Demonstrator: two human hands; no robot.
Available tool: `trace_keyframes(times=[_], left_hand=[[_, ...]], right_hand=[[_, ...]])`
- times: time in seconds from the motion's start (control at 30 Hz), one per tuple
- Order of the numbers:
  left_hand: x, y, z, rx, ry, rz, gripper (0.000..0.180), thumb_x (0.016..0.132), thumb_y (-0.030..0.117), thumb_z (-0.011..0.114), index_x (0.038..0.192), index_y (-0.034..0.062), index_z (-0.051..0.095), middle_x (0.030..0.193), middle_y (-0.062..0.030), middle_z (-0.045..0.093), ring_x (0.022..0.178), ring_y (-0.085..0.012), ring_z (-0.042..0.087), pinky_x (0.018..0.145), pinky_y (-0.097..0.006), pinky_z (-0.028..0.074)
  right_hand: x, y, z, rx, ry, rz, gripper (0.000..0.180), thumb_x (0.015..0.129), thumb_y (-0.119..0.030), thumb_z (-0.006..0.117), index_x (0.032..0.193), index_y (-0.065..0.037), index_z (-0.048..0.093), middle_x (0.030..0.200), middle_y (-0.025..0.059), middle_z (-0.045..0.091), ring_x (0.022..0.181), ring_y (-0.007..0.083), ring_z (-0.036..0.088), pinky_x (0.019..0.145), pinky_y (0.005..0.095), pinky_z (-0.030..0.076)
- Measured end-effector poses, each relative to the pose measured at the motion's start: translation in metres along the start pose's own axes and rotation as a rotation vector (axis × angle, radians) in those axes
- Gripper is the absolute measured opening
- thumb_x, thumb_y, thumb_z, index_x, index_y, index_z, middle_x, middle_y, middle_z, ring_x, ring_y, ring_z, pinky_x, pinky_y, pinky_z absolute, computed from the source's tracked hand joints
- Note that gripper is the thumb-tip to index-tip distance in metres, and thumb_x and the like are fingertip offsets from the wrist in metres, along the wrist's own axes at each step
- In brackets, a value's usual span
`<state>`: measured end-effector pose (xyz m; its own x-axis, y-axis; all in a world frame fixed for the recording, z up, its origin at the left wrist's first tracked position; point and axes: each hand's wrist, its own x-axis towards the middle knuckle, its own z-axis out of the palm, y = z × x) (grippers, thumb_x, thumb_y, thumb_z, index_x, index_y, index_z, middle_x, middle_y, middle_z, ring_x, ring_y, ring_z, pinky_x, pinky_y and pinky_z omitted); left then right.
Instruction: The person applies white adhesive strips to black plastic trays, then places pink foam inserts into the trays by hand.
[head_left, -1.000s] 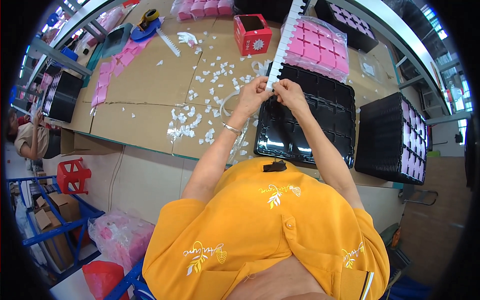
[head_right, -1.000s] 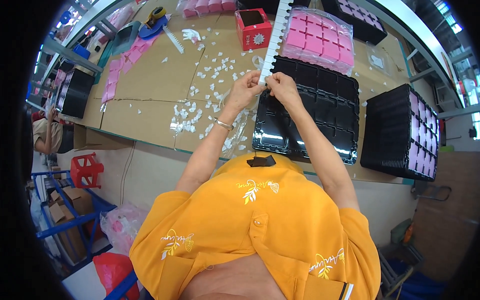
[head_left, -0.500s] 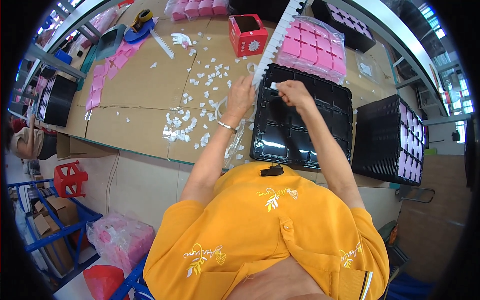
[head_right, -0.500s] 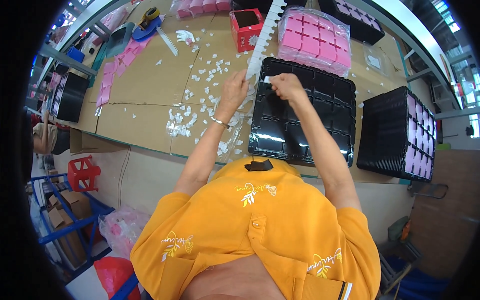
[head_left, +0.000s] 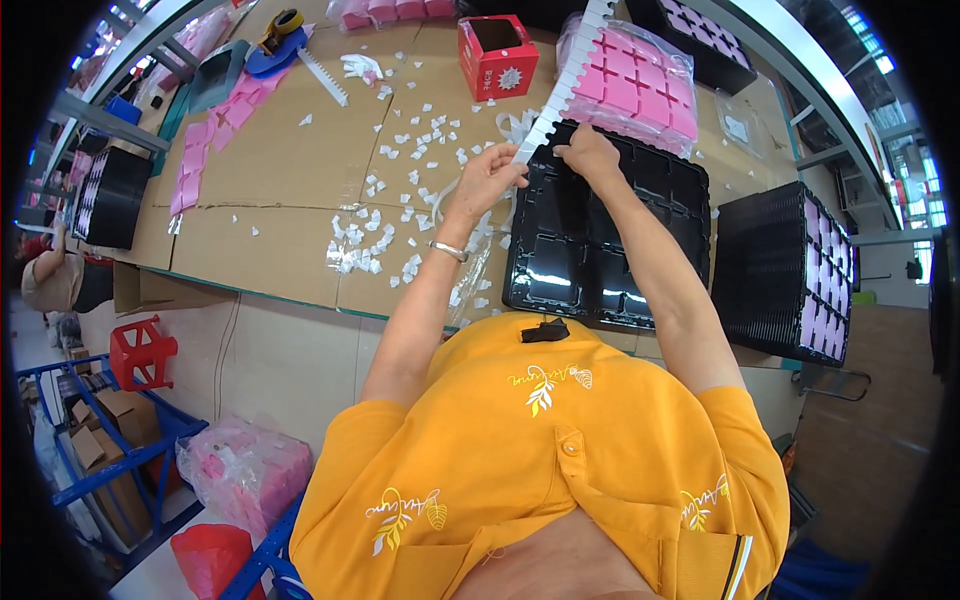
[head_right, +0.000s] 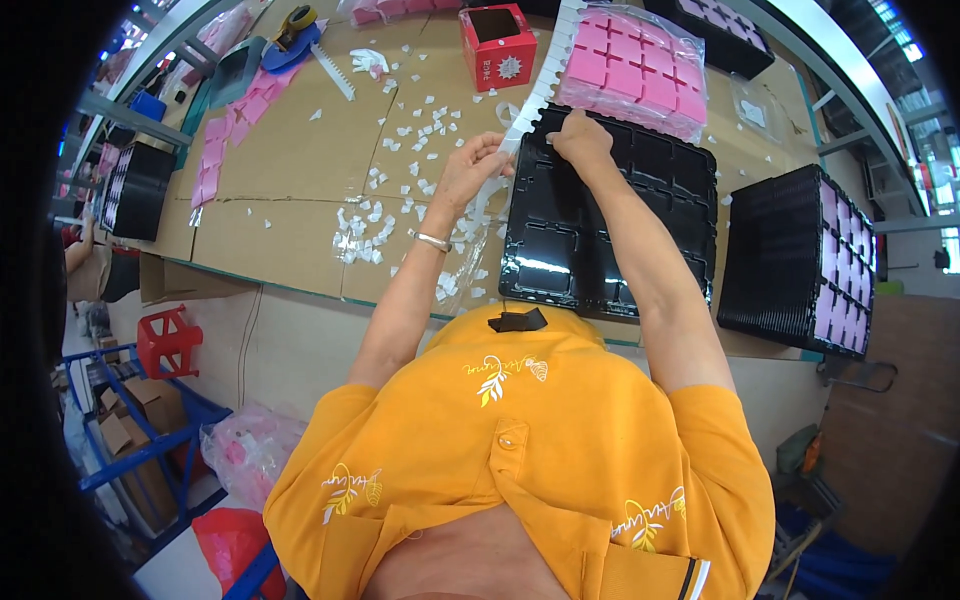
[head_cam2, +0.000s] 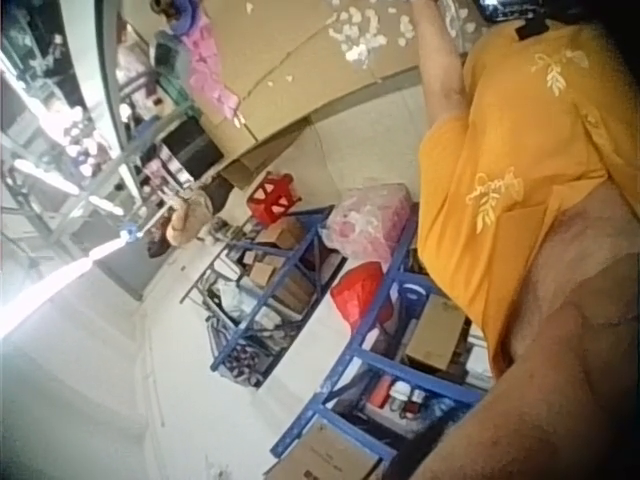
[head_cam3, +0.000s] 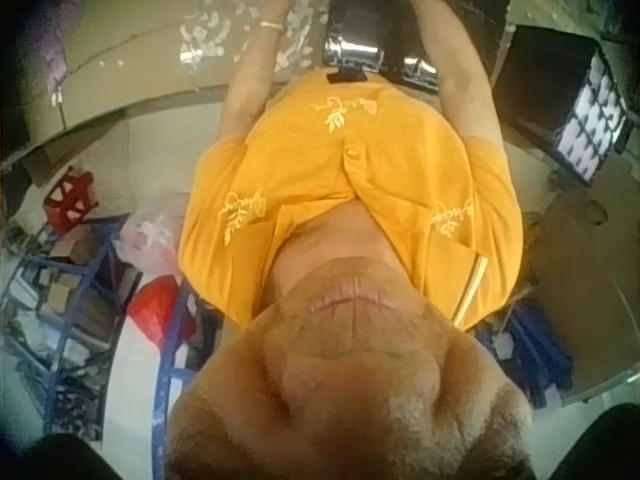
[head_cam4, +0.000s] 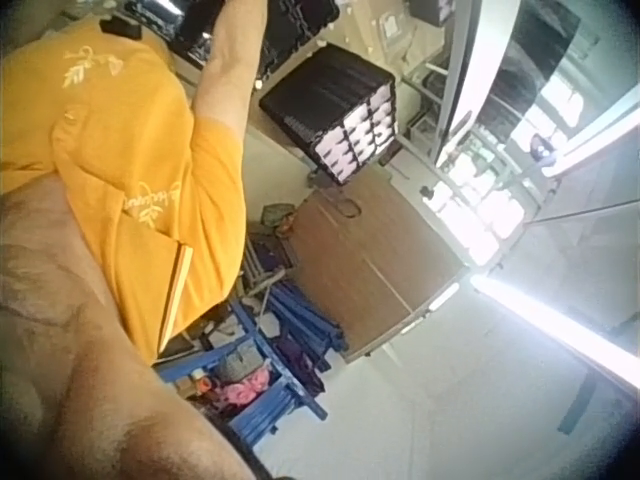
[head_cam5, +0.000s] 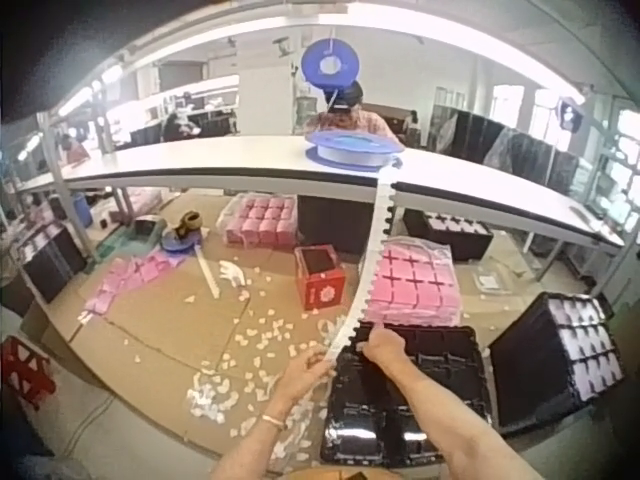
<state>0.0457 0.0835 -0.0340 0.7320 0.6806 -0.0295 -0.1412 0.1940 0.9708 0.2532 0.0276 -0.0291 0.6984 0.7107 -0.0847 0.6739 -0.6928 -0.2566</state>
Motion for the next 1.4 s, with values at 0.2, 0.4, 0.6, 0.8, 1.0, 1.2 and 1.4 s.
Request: trace_keyframes(times=[0.2, 0.4, 0.6, 0.8, 1.0, 1.2, 1.4], left_hand=[[0.001, -0.007, 0.008, 0.014, 0.037, -0.017, 0.022, 0.091, 0.014, 0.064, 0.105, -0.0022, 0.065, 0.081, -0.0049, 0.067, 0.066, -0.0094, 0.063, 0.062, -0.022, 0.050], [-0.002, -0.012, 0.011, 0.031, 0.089, -0.036, 0.020, 0.091, 0.015, 0.064, 0.101, -0.0013, 0.067, 0.078, -0.0043, 0.067, 0.060, -0.0091, 0.063, 0.056, -0.021, 0.050], [-0.008, -0.011, 0.016, 0.037, 0.067, -0.025, 0.018, 0.091, 0.015, 0.064, 0.097, -0.0015, 0.067, 0.077, -0.0045, 0.067, 0.061, -0.0095, 0.063, 0.057, -0.021, 0.051], [-0.014, 0.006, 0.021, 0.046, -0.022, -0.048, 0.018, 0.092, 0.015, 0.063, 0.101, -0.0009, 0.065, 0.083, -0.0045, 0.067, 0.067, -0.0104, 0.064, 0.062, -0.022, 0.051], [-0.002, -0.007, 0.026, 0.462, 0.119, 0.128, 0.016, 0.089, 0.015, 0.065, 0.099, 0.0028, 0.065, 0.082, -0.0072, 0.069, 0.064, -0.0109, 0.066, 0.059, -0.025, 0.051], [0.006, -0.026, 0.006, 0.855, 0.227, 0.484, 0.013, 0.092, 0.010, 0.058, 0.100, 0.0035, 0.064, 0.079, -0.0068, 0.068, 0.062, -0.0111, 0.065, 0.056, -0.028, 0.052], [-0.002, -0.002, 0.017, 0.234, 0.119, 0.087, 0.017, 0.095, 0.010, 0.055, 0.108, 0.0004, 0.061, 0.080, -0.0037, 0.066, 0.061, -0.0066, 0.060, 0.054, -0.022, 0.049]], right_hand=[[-0.026, 0.023, -0.003, 0.445, 0.016, -0.145, 0.036, 0.081, -0.031, 0.074, 0.100, -0.002, 0.065, 0.088, 0.0121, 0.069, 0.080, 0.0263, 0.067, 0.069, 0.0368, 0.052], [-0.079, -0.008, -0.031, 1.086, -0.410, 0.031, 0.025, 0.087, -0.026, 0.070, 0.104, -0.008, 0.067, 0.076, -0.0074, 0.055, 0.062, 0.0018, 0.048, 0.050, 0.0164, 0.035], [-0.079, -0.019, -0.031, 1.078, -0.353, 0.038, 0.022, 0.086, -0.028, 0.071, 0.089, -0.007, 0.065, 0.068, -0.0047, 0.055, 0.055, 0.0032, 0.047, 0.046, 0.0181, 0.033], [-0.079, -0.022, -0.034, 1.044, -0.266, 0.008, 0.021, 0.086, -0.026, 0.071, 0.080, -0.008, 0.062, 0.064, -0.0050, 0.052, 0.052, 0.0032, 0.044, 0.043, 0.0186, 0.029], [-0.087, -0.025, -0.049, 1.036, -0.286, 0.110, 0.021, 0.084, -0.022, 0.072, 0.075, -0.007, 0.060, 0.062, -0.0042, 0.050, 0.048, 0.0031, 0.041, 0.041, 0.0193, 0.026], [-0.086, 0.027, -0.060, 1.212, -0.399, 0.167, 0.019, 0.084, -0.022, 0.071, 0.076, -0.008, 0.061, 0.062, -0.0044, 0.050, 0.049, 0.0037, 0.041, 0.041, 0.0195, 0.028], [-0.001, 0.268, -0.070, 0.635, 0.001, 0.056, 0.017, 0.085, -0.027, 0.070, 0.085, -0.010, 0.067, 0.065, -0.0043, 0.053, 0.054, 0.0057, 0.044, 0.047, 0.0251, 0.033]])
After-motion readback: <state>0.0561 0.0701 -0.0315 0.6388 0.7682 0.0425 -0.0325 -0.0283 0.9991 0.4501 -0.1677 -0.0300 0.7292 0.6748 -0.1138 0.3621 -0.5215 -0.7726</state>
